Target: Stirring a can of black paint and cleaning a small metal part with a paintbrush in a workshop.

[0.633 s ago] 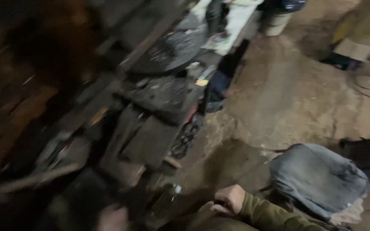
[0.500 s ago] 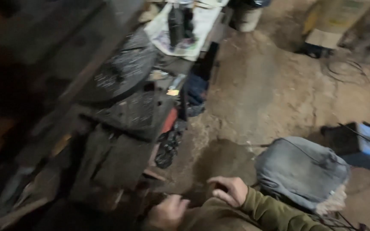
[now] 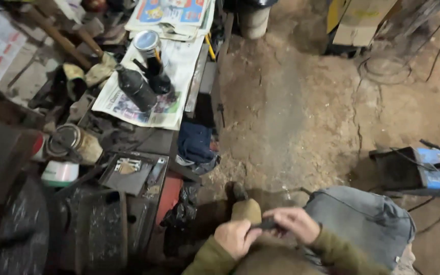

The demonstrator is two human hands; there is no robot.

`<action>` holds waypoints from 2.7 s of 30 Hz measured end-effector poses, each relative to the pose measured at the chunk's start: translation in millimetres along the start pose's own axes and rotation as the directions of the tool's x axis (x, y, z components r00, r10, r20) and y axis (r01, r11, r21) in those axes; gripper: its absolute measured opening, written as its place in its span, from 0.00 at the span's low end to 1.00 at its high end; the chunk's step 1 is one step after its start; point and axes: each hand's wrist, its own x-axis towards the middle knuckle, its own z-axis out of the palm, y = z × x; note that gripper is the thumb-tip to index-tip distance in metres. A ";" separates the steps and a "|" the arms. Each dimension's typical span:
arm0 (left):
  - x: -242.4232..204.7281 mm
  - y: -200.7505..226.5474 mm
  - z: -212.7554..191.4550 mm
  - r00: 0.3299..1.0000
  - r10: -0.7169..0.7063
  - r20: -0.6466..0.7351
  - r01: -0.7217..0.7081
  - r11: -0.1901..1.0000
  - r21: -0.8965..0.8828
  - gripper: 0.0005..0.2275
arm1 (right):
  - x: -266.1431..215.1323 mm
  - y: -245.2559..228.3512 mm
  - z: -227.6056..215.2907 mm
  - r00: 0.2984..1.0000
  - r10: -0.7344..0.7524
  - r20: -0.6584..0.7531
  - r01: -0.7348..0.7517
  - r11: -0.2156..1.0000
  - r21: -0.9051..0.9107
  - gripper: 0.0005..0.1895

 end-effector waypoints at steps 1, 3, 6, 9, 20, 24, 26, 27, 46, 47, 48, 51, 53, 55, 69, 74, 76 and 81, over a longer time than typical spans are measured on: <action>19.8 -5.0 -6.5 1.000 0.009 0.004 -0.009 1.000 -0.024 0.16 | 12.5 -3.9 -14.1 0.998 0.045 0.049 -0.049 0.994 0.094 0.22; 74.8 -18.5 -28.4 0.997 0.059 -0.040 -0.060 0.998 -0.032 0.14 | 56.6 -21.3 -46.8 0.995 0.069 0.075 -0.084 0.971 0.224 0.23; 147.9 -21.2 -57.9 0.988 0.115 -0.105 -0.120 0.992 -0.043 0.12 | 102.2 -60.7 -85.6 0.986 0.097 0.133 -0.142 0.908 0.395 0.24; 201.9 -33.7 -79.9 0.984 0.140 -0.108 -0.143 0.989 -0.025 0.10 | 145.6 -96.7 -112.1 0.977 0.086 0.196 -0.174 0.852 0.495 0.24; 373.6 -106.0 -81.9 0.912 -0.255 -0.321 0.293 0.954 0.072 0.09 | 410.0 -234.8 -265.7 0.889 -0.042 0.456 0.073 0.996 -0.050 0.29; 422.0 -99.7 -90.4 0.777 -0.408 -0.479 0.459 0.888 -0.013 0.10 | 522.6 -338.2 -240.8 0.715 -0.293 0.635 0.682 0.496 -0.538 0.31; 430.1 -91.1 -88.5 0.697 -0.478 -0.534 0.521 0.850 -0.081 0.11 | 578.3 -366.5 -213.8 0.442 -0.444 0.779 0.896 0.254 -0.364 0.30; 431.9 -89.7 -83.7 0.624 -0.560 -0.546 0.591 0.794 -0.138 0.11 | 606.5 -375.5 -196.8 0.374 -0.444 0.814 0.927 0.170 -0.333 0.33; 492.1 -126.4 -140.8 -0.043 -0.743 -0.668 0.810 0.365 -0.459 0.18 | 773.1 -482.7 -33.1 0.048 -0.160 0.986 0.974 0.228 -0.010 0.63; 501.9 -128.2 -146.2 -0.074 -0.750 -0.658 0.808 0.342 -0.480 0.18 | 779.3 -485.5 -37.3 0.027 -0.142 0.990 0.970 0.243 0.008 0.63; 511.2 -131.9 -153.4 -0.086 -0.677 -0.731 0.836 0.351 -0.423 0.18 | 787.2 -489.4 -40.4 -0.015 -0.139 0.990 0.966 0.253 0.050 0.63; 549.5 -132.4 -188.4 -0.161 -0.603 -0.782 0.887 0.259 -0.382 0.16 | 815.8 -488.7 -40.6 -0.111 -0.080 0.991 0.954 0.271 0.129 0.62; 569.6 -138.3 -214.8 -0.214 -0.595 -0.775 0.908 0.172 -0.383 0.16 | 834.4 -477.5 -36.2 -0.165 -0.041 0.985 0.949 0.267 0.170 0.62; 588.5 -150.0 -238.6 -0.299 -0.664 -0.686 0.930 -0.040 -0.367 0.13 | 853.6 -462.4 -32.3 -0.312 0.038 0.949 0.906 0.313 0.285 0.62; 630.8 -186.5 -274.8 -0.467 -0.724 -0.507 0.881 -0.428 -0.201 0.12 | 861.7 -468.3 -32.6 -0.318 0.002 0.948 0.893 0.337 0.299 0.60; 637.9 -185.0 -280.9 -0.476 -0.726 -0.497 0.871 -0.469 -0.149 0.12 | 861.9 -471.7 -31.9 -0.322 -0.011 0.947 0.878 0.371 0.303 0.60; 639.3 -185.1 -284.6 -0.478 -0.709 -0.519 0.864 -0.486 -0.132 0.12 | 861.7 -469.9 -32.6 -0.292 0.021 0.956 0.898 0.352 0.266 0.60; 635.9 -197.0 -288.3 -0.491 -0.726 -0.482 0.852 -0.516 -0.089 0.09 | 863.4 -465.1 -32.5 -0.286 0.010 0.958 0.896 0.358 0.264 0.61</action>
